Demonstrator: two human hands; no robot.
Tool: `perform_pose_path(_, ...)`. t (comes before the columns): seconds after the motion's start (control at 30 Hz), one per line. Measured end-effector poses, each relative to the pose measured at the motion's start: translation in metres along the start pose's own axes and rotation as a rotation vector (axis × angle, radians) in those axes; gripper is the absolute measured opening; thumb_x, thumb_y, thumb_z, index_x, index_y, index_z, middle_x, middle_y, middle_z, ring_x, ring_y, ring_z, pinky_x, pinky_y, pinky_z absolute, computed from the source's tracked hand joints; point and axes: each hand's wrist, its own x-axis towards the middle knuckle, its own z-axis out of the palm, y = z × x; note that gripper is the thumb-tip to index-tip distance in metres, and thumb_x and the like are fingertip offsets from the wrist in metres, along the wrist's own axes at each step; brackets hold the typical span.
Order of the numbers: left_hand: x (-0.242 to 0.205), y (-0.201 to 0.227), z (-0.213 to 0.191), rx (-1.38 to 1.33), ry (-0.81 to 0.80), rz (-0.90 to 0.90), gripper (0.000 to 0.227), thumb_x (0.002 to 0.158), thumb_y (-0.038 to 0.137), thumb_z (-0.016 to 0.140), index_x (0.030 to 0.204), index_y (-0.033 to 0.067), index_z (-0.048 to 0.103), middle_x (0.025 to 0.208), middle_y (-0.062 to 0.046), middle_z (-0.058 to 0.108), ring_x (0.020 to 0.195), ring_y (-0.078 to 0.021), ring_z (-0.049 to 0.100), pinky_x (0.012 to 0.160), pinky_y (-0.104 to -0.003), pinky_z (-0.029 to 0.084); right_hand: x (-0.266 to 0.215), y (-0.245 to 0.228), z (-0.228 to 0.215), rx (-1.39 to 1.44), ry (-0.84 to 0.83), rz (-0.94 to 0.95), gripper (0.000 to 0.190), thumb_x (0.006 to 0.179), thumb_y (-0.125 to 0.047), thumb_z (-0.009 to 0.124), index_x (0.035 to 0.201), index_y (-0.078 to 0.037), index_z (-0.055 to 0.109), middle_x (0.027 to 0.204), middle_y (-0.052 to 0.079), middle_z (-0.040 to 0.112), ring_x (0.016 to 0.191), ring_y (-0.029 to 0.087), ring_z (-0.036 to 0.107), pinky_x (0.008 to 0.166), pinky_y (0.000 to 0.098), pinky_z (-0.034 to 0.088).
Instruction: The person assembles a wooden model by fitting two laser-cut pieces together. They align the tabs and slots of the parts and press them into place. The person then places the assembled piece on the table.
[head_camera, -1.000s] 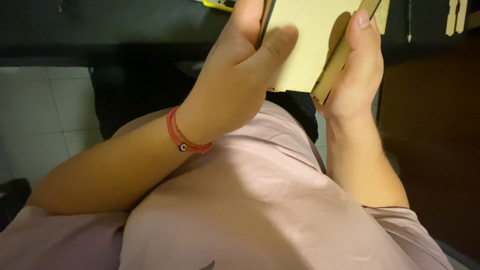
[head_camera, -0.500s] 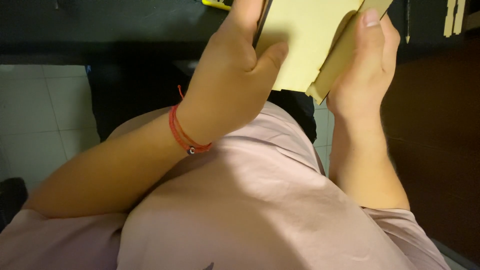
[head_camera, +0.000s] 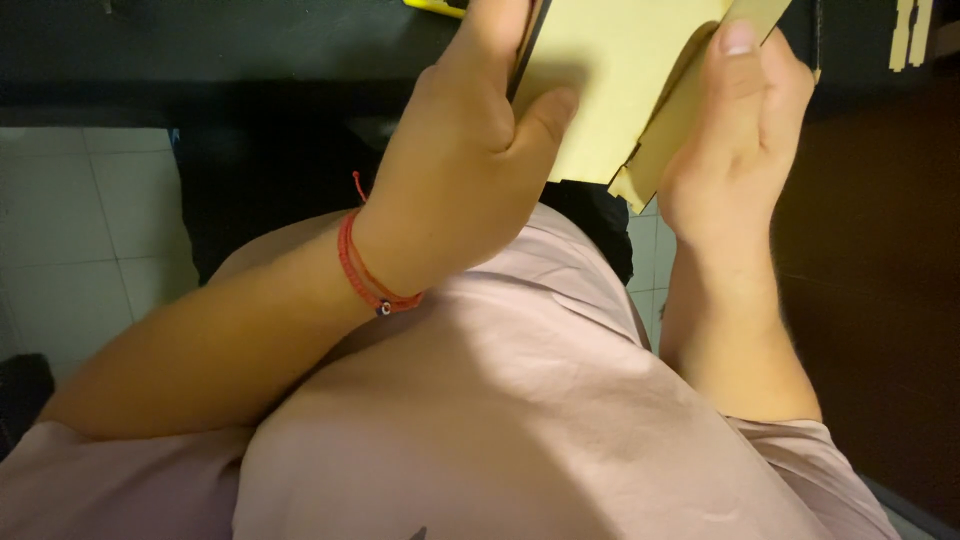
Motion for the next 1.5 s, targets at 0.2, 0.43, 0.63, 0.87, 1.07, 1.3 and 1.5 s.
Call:
perform_pose_path(0.2,-0.003,-0.008,0.003,0.018,-0.017,-0.026,0.053,0.093,0.011,0.051,0.142,0.0095,0.033,0.138,-0.007,0.063,0.123,-0.0291,0.065,0.102,-0.036,0.049,-0.003,0.004,-0.002,0.036,-0.05,0.009,0.027,0.115,-0.022,0.037,0.097,-0.003,0.044,0.086,0.001,0.037,0.082,0.013,0.031,0.075,0.033,0.031)
perform_pose_path(0.43,-0.005,-0.006,0.004,0.013,0.004,-0.07,0.061,0.093,0.011,0.053,0.148,0.0153,0.028,0.143,-0.003,0.065,0.122,-0.0273,0.07,0.104,-0.034,0.051,-0.007,0.004,0.001,0.015,0.018,-0.109,0.03,0.113,-0.022,0.032,0.09,-0.003,0.037,0.081,0.003,0.03,0.079,0.016,0.026,0.077,0.0356,0.027)
perform_pose_path(0.63,-0.012,-0.006,0.003,0.011,-0.008,-0.077,0.063,0.094,0.014,0.05,0.152,0.0146,0.024,0.15,-0.002,0.059,0.128,-0.028,0.067,0.106,-0.035,0.049,-0.006,0.003,-0.005,-0.005,-0.077,-0.052,0.026,0.114,-0.017,0.034,0.096,-0.001,0.043,0.088,0.004,0.039,0.084,0.017,0.032,0.08,0.0341,0.032)
perform_pose_path(0.87,-0.017,-0.009,0.005,0.023,-0.03,-0.054,0.062,0.097,0.016,0.047,0.154,0.0188,0.02,0.147,-0.002,0.063,0.111,-0.0288,0.072,0.098,-0.032,0.053,-0.006,0.002,-0.014,-0.12,-0.157,0.023,0.032,0.116,-0.019,0.036,0.086,-0.007,0.033,0.076,0.0,0.031,0.072,0.014,0.025,0.065,0.0345,0.023)
perform_pose_path(1.07,-0.023,-0.02,0.009,0.004,-0.016,0.026,0.056,0.106,0.015,0.049,0.155,0.018,0.022,0.159,-0.004,0.051,0.135,-0.0282,0.07,0.112,-0.032,0.052,-0.006,0.0,-0.019,-0.114,-0.203,0.05,0.038,0.115,-0.019,0.039,0.08,-0.007,0.03,0.073,-0.001,0.025,0.071,0.014,0.022,0.063,0.0349,0.02)
perform_pose_path(1.3,-0.022,-0.02,0.009,-0.004,-0.023,-0.008,0.057,0.102,0.015,0.05,0.153,0.0173,0.024,0.152,-0.005,0.056,0.132,-0.0273,0.068,0.109,-0.034,0.052,-0.004,-0.008,-0.024,-0.08,-0.265,0.153,0.042,0.113,-0.017,0.038,0.074,-0.011,0.025,0.067,-0.004,0.022,0.065,0.011,0.018,0.059,0.0317,0.015)
perform_pose_path(1.5,-0.022,-0.018,0.008,0.084,-0.016,0.026,0.055,0.103,0.014,0.05,0.152,0.0198,0.025,0.148,-0.004,0.061,0.114,-0.0313,0.072,0.099,-0.034,0.055,-0.007,-0.003,-0.025,-0.111,-0.253,0.129,0.04,0.114,-0.015,0.038,0.076,-0.009,0.027,0.068,-0.003,0.025,0.066,0.013,0.021,0.06,0.0327,0.018)
